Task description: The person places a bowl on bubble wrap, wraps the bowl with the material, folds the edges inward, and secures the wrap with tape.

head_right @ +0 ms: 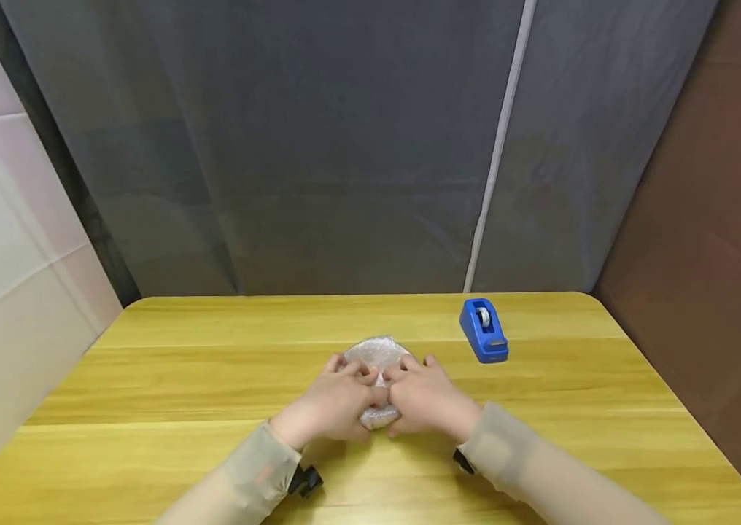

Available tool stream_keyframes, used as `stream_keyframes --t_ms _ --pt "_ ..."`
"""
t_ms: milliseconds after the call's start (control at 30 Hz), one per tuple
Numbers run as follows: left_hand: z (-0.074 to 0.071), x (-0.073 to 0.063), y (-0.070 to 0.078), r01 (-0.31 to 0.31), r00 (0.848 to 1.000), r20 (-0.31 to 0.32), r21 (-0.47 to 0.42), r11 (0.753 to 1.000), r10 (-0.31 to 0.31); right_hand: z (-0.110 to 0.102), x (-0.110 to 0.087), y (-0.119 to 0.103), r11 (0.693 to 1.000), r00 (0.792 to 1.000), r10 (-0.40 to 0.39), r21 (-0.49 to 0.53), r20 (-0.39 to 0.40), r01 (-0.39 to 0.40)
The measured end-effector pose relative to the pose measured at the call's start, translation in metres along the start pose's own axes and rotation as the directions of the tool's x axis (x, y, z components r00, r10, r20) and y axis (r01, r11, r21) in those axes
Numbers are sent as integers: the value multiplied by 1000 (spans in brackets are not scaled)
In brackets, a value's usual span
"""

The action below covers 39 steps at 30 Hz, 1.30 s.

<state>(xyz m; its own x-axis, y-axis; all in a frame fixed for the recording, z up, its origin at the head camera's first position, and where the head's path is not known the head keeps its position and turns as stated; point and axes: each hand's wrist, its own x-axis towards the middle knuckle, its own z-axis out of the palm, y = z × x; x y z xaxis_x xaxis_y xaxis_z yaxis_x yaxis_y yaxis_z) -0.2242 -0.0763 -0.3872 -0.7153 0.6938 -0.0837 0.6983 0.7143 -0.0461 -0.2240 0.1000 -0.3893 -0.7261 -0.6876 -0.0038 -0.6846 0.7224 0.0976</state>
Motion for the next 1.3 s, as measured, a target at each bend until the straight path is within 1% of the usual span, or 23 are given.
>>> stream_keyframes --t_ms 100,200,267,333,400,467,567,700,767,900,1000,1100,1167,1233,1300 --pt "0 -3 -1 16 1000 -3 -5 1000 -16 1 1 0 1000 1000 -12 22 0 12" --pt "1 -4 1 41 999 -9 -8 999 -41 1 0 4 995 1000 -24 93 18 22" --pt "1 -2 5 51 999 -11 -11 999 -52 -1 -3 9 985 999 -28 170 36 22" --pt "2 0 9 62 998 -11 -8 998 -62 -3 -7 14 967 999 -27 253 47 15" --pt "2 2 13 77 997 -11 -4 997 -77 -5 -10 17 951 999 -25 310 46 9" --pt "2 3 17 103 995 -11 4 995 -103 -7 -13 19 943 999 -24 334 32 12" --pt "0 3 23 157 987 -19 27 987 -157 -9 -16 19 942 1000 -16 335 9 12" --pt "-2 3 30 249 968 -17 61 967 -249 -8 -20 17 944 999 -4 329 -41 17" --pt "-3 4 33 299 954 -17 79 951 -298 -7 -23 17 950 996 8 311 -89 20" --pt "-2 9 37 376 926 -13 94 922 -377 -8 -24 14 959 986 59 285 -158 -12" --pt "-3 13 40 419 906 12 106 902 -423 -9 -24 13 953 984 74 304 -161 -22" --pt "-6 15 43 444 892 35 121 888 -451 -8 -22 17 939 990 37 342 -135 12" --pt "-7 16 44 442 893 39 121 889 -449 -7 -20 21 927 994 0 372 -107 40" --pt "-8 15 42 426 901 42 106 898 -432 -7 -17 24 913 996 -32 404 -78 61" --pt "-9 13 38 405 911 47 76 911 -409 -7 -14 28 899 998 -46 434 -51 64"
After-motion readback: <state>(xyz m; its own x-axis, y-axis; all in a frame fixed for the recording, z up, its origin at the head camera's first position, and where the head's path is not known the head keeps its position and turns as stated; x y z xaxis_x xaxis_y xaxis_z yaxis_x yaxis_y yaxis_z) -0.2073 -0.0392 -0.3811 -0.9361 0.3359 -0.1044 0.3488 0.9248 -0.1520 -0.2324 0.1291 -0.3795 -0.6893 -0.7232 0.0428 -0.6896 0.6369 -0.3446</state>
